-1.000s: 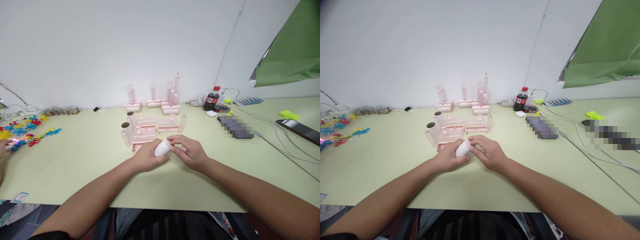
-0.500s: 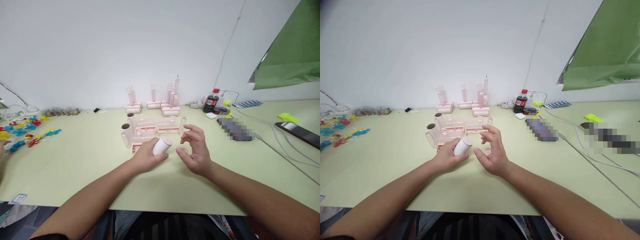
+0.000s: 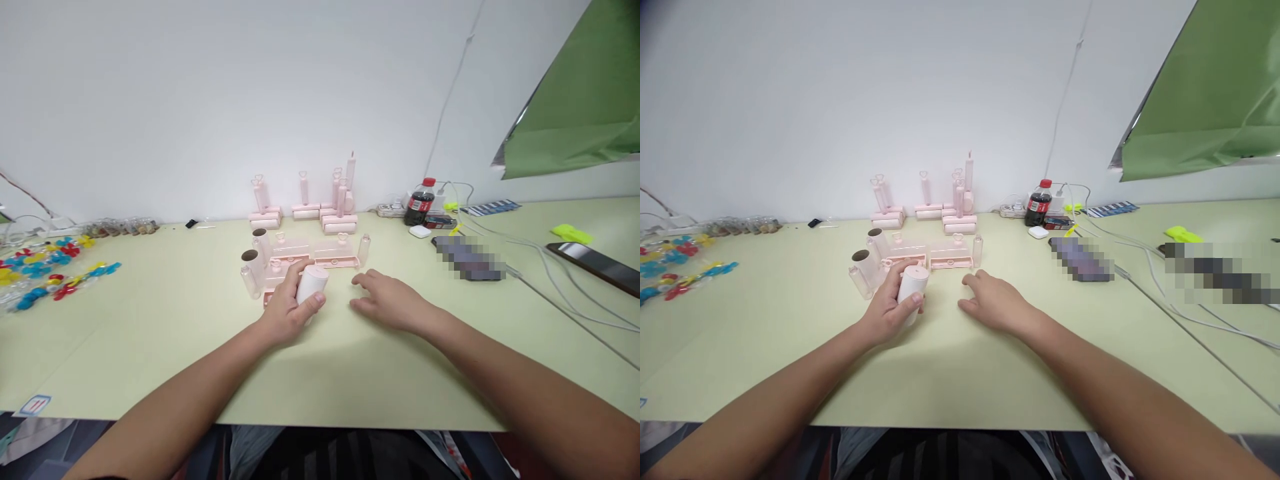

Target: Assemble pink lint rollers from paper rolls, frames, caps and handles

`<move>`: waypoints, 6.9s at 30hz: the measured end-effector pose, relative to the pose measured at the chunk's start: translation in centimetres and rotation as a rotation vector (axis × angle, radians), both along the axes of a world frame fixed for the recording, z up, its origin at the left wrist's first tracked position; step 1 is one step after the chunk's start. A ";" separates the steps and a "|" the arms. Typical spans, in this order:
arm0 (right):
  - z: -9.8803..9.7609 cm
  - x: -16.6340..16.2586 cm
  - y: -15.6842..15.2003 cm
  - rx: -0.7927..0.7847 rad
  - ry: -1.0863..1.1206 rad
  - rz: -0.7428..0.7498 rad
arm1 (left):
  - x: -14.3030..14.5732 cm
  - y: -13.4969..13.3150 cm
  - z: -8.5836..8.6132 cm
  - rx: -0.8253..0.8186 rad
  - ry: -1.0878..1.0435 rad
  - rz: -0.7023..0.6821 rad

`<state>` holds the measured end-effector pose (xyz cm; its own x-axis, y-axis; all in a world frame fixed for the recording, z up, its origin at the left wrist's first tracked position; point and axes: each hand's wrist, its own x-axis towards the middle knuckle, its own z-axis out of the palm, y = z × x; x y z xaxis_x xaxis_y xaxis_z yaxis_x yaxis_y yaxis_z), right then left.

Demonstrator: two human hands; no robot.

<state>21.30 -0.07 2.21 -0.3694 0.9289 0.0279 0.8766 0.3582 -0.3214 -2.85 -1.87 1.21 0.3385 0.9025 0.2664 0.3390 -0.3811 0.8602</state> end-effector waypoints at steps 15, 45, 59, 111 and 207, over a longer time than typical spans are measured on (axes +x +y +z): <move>-0.8 -0.6 0.3 -0.075 0.163 0.054 | 0.5 0.3 0.2 -0.055 -0.301 0.128; -2.0 -1.7 -0.8 -0.037 1.129 0.186 | 0.5 -0.2 0.4 0.088 0.281 -0.072; -1.7 -1.6 -1.1 0.129 0.983 0.265 | 0.7 -0.3 0.9 0.108 0.244 -0.057; -2.0 0.3 3.3 0.065 -0.067 -0.136 | 0.1 -0.5 0.9 0.056 0.064 -0.021; -0.2 -2.6 -2.3 -0.689 1.025 0.240 | 1.2 -2.1 2.7 0.213 0.604 -0.206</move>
